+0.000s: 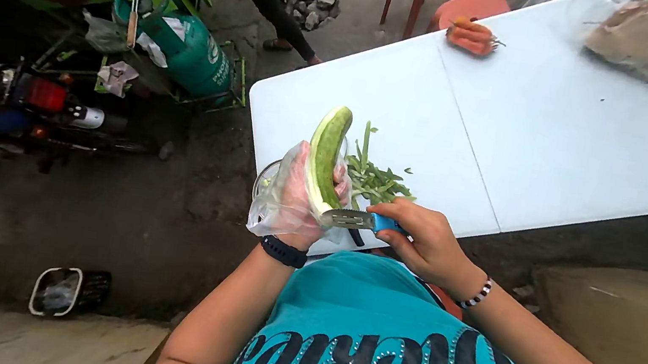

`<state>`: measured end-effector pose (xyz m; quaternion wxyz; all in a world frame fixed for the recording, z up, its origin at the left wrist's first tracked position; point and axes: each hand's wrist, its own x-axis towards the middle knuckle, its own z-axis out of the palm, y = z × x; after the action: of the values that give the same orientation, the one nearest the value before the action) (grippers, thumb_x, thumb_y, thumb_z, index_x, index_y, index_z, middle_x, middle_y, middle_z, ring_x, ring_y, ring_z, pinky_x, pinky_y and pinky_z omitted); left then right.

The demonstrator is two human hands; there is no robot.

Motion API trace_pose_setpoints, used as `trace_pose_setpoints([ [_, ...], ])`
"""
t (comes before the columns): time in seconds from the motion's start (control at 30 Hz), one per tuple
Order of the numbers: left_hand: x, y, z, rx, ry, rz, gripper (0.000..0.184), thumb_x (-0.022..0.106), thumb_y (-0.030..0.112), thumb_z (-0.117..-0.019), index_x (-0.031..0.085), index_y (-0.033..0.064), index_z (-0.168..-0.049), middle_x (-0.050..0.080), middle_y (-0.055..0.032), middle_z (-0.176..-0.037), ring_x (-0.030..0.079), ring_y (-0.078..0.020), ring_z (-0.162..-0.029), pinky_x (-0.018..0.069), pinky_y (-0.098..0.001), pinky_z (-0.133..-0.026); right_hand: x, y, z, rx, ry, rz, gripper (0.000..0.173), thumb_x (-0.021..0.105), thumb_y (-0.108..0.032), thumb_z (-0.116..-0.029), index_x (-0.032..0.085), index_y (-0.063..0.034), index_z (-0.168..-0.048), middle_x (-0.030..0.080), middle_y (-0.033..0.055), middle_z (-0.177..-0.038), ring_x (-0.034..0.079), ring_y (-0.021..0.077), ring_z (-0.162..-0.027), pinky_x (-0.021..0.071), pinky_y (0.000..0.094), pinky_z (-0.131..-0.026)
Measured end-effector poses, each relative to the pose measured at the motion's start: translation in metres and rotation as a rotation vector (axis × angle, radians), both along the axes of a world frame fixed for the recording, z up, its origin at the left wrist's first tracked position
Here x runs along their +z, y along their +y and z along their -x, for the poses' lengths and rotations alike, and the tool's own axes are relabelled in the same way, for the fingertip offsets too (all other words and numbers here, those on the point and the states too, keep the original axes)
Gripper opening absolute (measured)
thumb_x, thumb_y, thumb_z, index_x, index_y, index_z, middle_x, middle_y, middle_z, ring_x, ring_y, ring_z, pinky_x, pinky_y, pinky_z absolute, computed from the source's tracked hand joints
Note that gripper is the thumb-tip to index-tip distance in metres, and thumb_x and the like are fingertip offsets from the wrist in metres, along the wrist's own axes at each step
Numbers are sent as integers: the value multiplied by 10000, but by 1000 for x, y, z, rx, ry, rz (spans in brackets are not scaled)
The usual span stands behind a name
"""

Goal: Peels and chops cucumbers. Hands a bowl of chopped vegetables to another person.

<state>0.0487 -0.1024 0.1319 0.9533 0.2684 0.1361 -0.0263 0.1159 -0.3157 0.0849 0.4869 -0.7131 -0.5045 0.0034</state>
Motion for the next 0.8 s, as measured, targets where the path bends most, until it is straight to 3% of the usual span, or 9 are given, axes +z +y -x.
trace_pose_setpoints([
  [0.33, 3, -1, 2, -40, 62, -15, 572, 341, 645, -1031, 623, 148, -1024, 584, -1, -786, 567, -82, -596, 490, -203, -515, -3, 0, 2, -29, -70, 20, 383, 478, -353, -1077, 715, -75, -1194, 601, 24, -810, 577, 118, -694, 496, 289, -598],
  [0.8, -7, -2, 4, -1, 73, -65, 484, 398, 578, -1044, 633, 156, -1051, 599, -15, -783, 587, -94, -610, 509, -216, -525, -8, 7, 5, -36, -53, 1, 377, 480, -339, -1078, 714, -61, -1179, 631, 34, -846, 589, 118, -712, 503, 286, -614],
])
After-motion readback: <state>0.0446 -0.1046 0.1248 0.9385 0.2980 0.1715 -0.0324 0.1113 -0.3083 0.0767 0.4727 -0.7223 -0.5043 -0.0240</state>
